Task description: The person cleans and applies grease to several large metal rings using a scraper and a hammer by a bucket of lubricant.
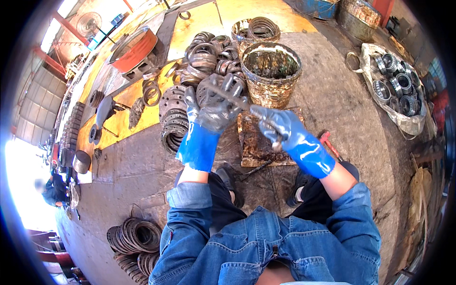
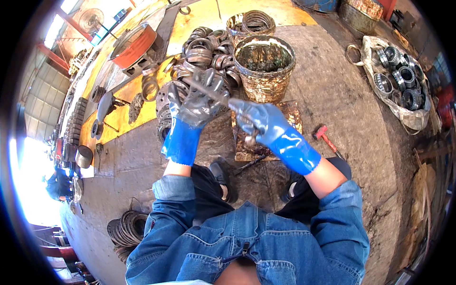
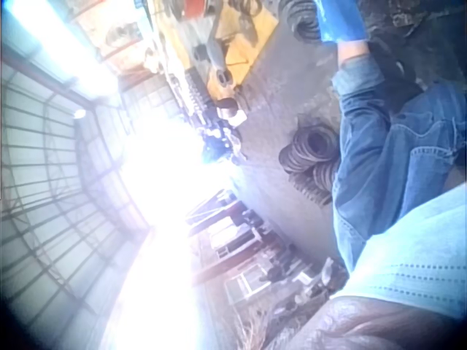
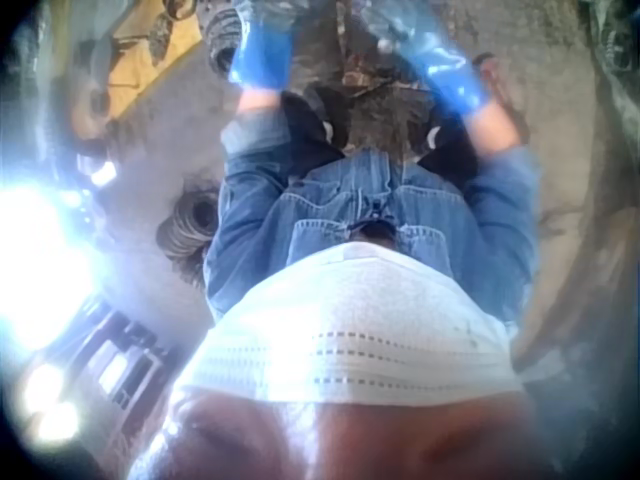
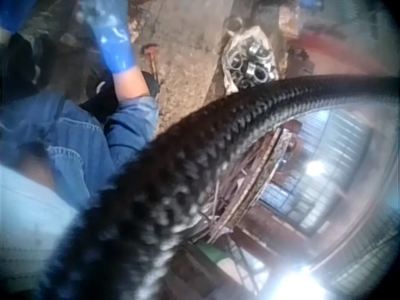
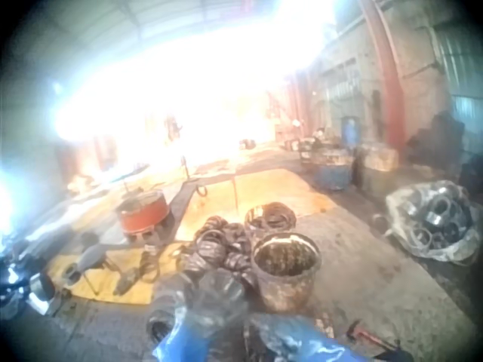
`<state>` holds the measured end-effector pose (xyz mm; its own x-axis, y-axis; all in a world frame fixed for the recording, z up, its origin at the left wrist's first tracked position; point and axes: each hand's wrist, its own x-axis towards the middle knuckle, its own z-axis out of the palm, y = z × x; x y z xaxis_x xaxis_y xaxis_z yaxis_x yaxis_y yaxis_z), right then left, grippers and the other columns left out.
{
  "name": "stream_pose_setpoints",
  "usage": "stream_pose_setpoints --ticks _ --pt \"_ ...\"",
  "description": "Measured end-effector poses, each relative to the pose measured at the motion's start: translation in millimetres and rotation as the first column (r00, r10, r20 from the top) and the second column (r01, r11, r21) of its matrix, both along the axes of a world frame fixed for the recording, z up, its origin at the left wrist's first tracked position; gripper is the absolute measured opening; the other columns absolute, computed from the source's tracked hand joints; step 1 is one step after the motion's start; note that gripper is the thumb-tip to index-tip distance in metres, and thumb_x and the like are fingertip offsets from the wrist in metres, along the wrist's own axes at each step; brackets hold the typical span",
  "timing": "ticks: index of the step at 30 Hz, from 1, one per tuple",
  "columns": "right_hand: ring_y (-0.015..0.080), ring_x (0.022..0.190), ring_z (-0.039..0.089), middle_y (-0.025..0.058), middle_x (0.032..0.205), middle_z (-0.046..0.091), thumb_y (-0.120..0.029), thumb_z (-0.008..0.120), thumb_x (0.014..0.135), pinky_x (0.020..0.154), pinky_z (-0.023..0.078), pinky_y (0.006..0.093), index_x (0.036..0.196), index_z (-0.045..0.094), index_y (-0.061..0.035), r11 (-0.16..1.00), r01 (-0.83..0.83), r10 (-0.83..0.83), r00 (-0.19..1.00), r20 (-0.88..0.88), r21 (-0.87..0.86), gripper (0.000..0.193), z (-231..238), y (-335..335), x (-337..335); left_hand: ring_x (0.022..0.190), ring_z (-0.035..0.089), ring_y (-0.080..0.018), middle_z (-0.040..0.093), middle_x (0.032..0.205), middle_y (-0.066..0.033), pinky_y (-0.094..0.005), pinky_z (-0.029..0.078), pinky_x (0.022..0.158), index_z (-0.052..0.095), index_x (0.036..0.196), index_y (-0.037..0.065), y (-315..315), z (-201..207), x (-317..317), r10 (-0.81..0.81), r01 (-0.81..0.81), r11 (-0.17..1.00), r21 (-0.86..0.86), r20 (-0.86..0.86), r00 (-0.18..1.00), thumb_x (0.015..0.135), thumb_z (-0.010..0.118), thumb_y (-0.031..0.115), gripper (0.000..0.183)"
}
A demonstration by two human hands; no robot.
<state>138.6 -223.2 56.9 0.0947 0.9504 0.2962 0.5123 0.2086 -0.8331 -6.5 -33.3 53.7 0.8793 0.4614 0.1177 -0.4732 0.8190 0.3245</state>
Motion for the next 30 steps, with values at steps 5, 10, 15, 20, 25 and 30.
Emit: stream_pose_setpoints --ticks 5,10,15,20,25,30 --pt "0.0067 0.056 0.038 -0.0041 0.069 0.044 -0.01 0.058 0.091 0.051 0.036 0.0215 0.138 0.049 -0.0058 0.996 0.026 -0.073 0.736 -0.673 -0.08 0.047 8.8 0.0 11.2 0.137 0.034 -0.0401 0.032 0.153 -0.0113 -0.066 0.027 0.108 0.036 0.146 0.029 12.4 -4.5 -3.0 0.069 -0.068 0.997 0.037 -0.027 0.997 0.085 0.026 0.079 0.079" --pt "0.0087 0.062 0.044 -0.0012 0.076 0.05 -0.015 0.062 0.09 0.055 0.039 0.0233 0.137 0.05 -0.0058 0.965 -0.228 0.04 0.614 -0.788 -0.129 0.048 4.3 -11.1 2.0 0.135 0.037 -0.0396 0.035 0.151 -0.0083 -0.0673 0.03 0.106 0.039 0.144 0.034 14.4 -2.6 -1.8 0.144 -0.139 0.988 0.069 -0.065 0.987 0.087 0.025 0.077 0.073" --pt "0.0175 0.068 0.054 0.0054 0.084 0.059 0.004 0.071 0.067 0.06 0.044 0.0277 0.137 0.051 -0.012 0.999 -0.025 0.016 0.983 -0.182 -0.047 0.074 4.4 -10.5 1.0 0.135 0.036 -0.0417 0.038 0.15 -0.0091 -0.0686 0.028 0.106 0.045 0.14 0.035 6.9 3.4 -3.9 0.146 -0.147 0.989 -0.012 -0.083 0.986 0.087 0.027 0.076 0.07" --pt "0.0161 0.065 0.052 0.0047 0.081 0.057 0.007 0.066 0.071 0.056 0.04 0.0259 0.138 0.049 -0.0084 0.997 -0.036 0.022 0.981 -0.195 -0.07 0.071 1.9 -4.7 8.0 0.136 0.035 -0.041 0.041 0.148 -0.0102 -0.0682 0.027 0.107 0.057 0.131 0.031 -2.2 13.5 -5.1 0.107 -0.11 0.987 -0.121 -0.03 0.994 0.085 0.032 0.075 0.068" --pt "0.0086 0.066 0.05 -0.001 0.08 0.056 -0.009 0.056 0.092 0.055 0.039 0.0238 0.136 0.052 -0.0062 0.996 -0.091 0.048 0.659 -0.751 -0.016 0.043 6.1 -4.7 3.9 0.133 0.04 -0.0395 0.046 0.144 -0.0116 -0.0674 0.027 0.107 0.062 0.127 0.026 -11.3 10.1 2.8 0.025 -0.032 0.983 -0.178 -0.045 0.999 0.083 0.038 0.074 0.068" --pt "0.0116 0.071 0.057 0.002 0.089 0.062 -0.026 0.06 0.093 0.06 0.045 0.0253 0.135 0.053 -0.011 0.999 0.007 -0.028 0.896 -0.443 -0.05 0.046 18.1 -13.4 0.5 0.131 0.041 -0.0403 0.041 0.146 -0.0148 -0.0678 0.026 0.107 0.053 0.135 0.028 -4.9 18.7 -0.1 0.161 -0.17 0.968 -0.187 -0.063 0.985 0.082 0.039 0.075 0.072"
